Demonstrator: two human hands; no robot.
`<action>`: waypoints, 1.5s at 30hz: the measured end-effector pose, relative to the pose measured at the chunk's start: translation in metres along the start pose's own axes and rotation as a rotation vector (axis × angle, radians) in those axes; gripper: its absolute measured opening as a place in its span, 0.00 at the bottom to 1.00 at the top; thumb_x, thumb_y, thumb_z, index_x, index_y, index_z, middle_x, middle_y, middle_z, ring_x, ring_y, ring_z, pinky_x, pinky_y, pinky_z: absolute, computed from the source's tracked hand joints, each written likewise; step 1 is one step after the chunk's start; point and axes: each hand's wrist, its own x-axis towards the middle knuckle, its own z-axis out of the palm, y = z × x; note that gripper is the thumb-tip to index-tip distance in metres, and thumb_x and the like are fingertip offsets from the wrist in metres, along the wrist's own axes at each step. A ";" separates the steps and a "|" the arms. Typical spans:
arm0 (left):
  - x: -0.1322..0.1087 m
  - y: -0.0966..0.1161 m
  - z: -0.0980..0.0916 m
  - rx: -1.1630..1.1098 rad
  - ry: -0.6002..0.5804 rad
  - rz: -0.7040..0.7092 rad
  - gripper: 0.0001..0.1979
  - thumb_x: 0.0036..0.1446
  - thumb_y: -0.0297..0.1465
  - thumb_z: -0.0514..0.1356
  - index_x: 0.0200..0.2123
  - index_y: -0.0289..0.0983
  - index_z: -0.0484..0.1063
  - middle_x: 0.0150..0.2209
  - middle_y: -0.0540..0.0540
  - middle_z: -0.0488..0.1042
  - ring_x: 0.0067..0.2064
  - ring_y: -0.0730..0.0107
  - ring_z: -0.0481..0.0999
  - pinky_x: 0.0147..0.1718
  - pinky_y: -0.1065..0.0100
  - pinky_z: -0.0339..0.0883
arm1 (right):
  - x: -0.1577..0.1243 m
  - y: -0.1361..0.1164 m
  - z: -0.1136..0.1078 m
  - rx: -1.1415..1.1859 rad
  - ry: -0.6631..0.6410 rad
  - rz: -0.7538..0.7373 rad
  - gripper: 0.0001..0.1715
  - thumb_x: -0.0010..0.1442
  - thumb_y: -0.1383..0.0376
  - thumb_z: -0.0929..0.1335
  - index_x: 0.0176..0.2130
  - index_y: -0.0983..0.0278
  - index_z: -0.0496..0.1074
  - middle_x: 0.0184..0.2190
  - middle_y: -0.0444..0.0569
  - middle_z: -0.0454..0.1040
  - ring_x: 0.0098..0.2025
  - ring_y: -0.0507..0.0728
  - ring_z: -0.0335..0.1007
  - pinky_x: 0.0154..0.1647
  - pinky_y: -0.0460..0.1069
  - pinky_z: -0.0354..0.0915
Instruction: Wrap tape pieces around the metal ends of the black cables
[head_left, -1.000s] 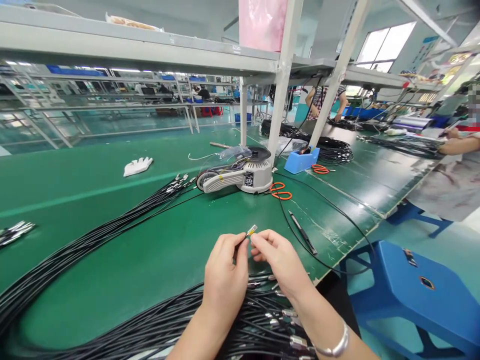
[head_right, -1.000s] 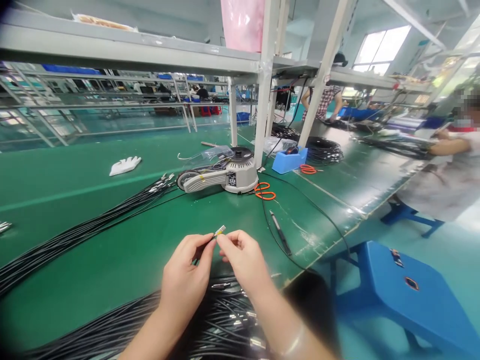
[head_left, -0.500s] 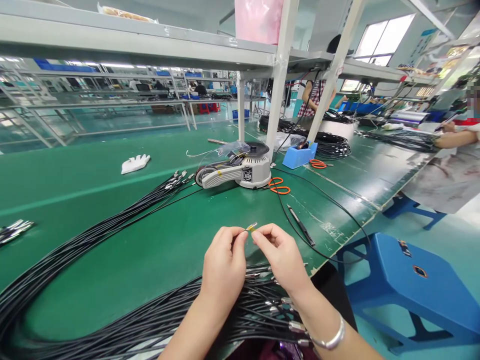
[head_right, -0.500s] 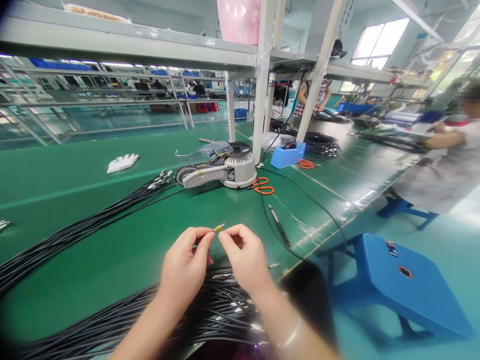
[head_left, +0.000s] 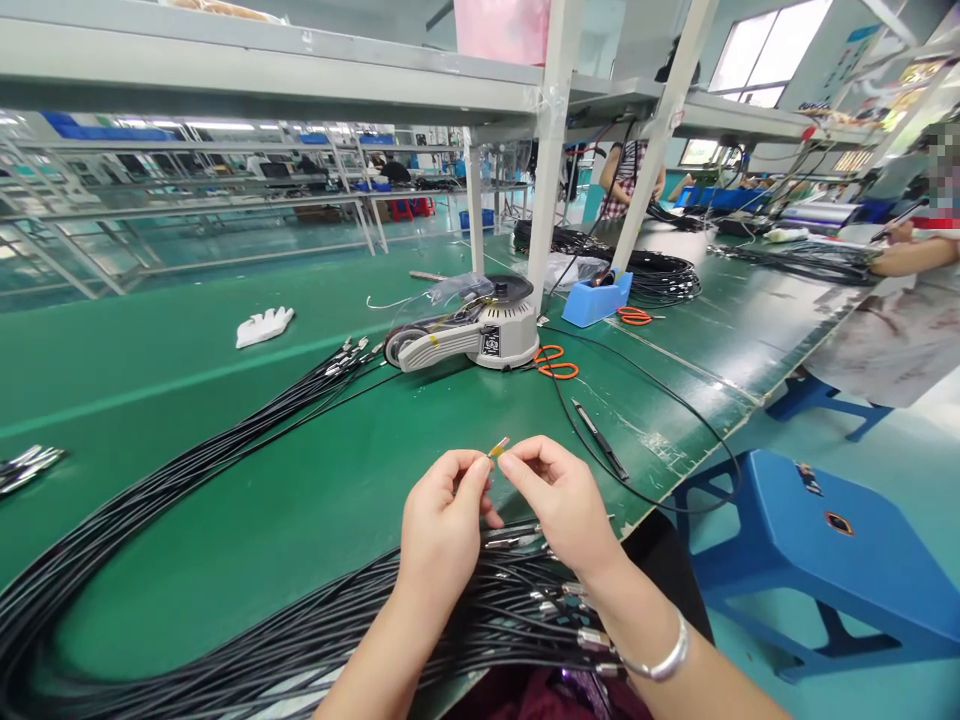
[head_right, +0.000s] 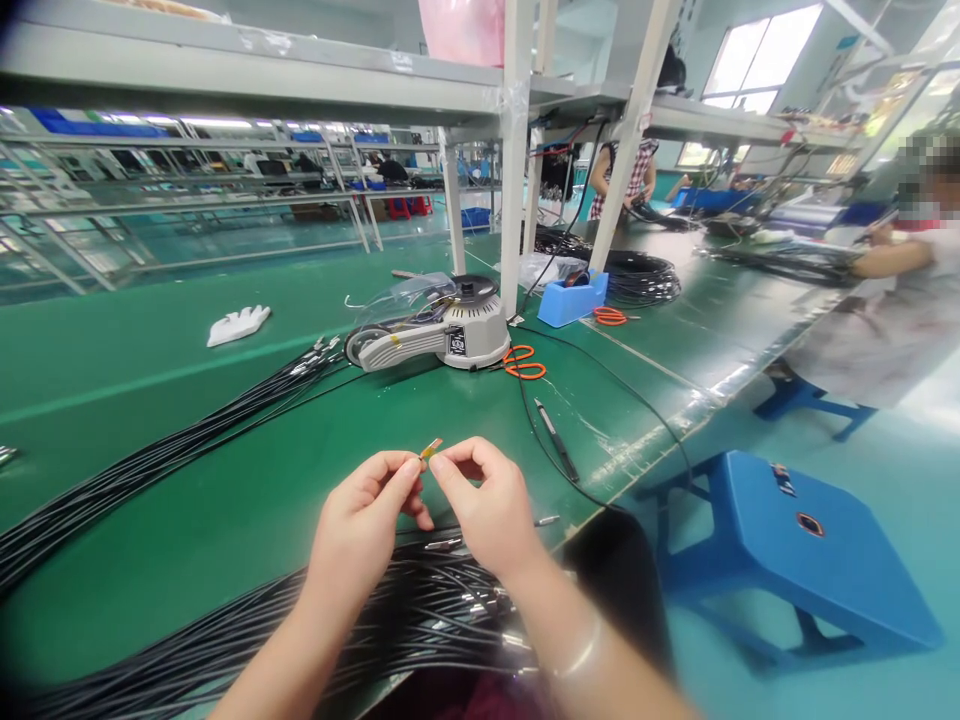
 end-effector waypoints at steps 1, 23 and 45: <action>0.000 0.000 0.000 -0.034 -0.009 -0.010 0.11 0.53 0.38 0.57 0.26 0.35 0.67 0.21 0.56 0.64 0.18 0.76 0.69 0.21 0.73 0.63 | 0.000 0.000 0.000 0.005 -0.003 -0.001 0.08 0.56 0.61 0.68 0.28 0.63 0.70 0.27 0.44 0.74 0.31 0.53 0.70 0.35 0.47 0.63; 0.000 0.010 -0.002 -0.152 -0.084 -0.009 0.09 0.52 0.35 0.60 0.27 0.35 0.67 0.22 0.55 0.66 0.18 0.77 0.70 0.21 0.72 0.64 | -0.004 -0.009 -0.003 0.026 0.004 -0.047 0.08 0.56 0.62 0.68 0.28 0.63 0.71 0.26 0.44 0.73 0.30 0.52 0.69 0.35 0.47 0.63; -0.005 -0.009 -0.002 0.560 0.234 0.879 0.16 0.58 0.22 0.55 0.48 0.41 0.70 0.35 0.47 0.71 0.35 0.74 0.71 0.33 0.72 0.67 | -0.015 -0.011 0.003 0.231 0.038 0.052 0.09 0.55 0.59 0.69 0.29 0.63 0.71 0.26 0.43 0.71 0.30 0.52 0.65 0.34 0.46 0.63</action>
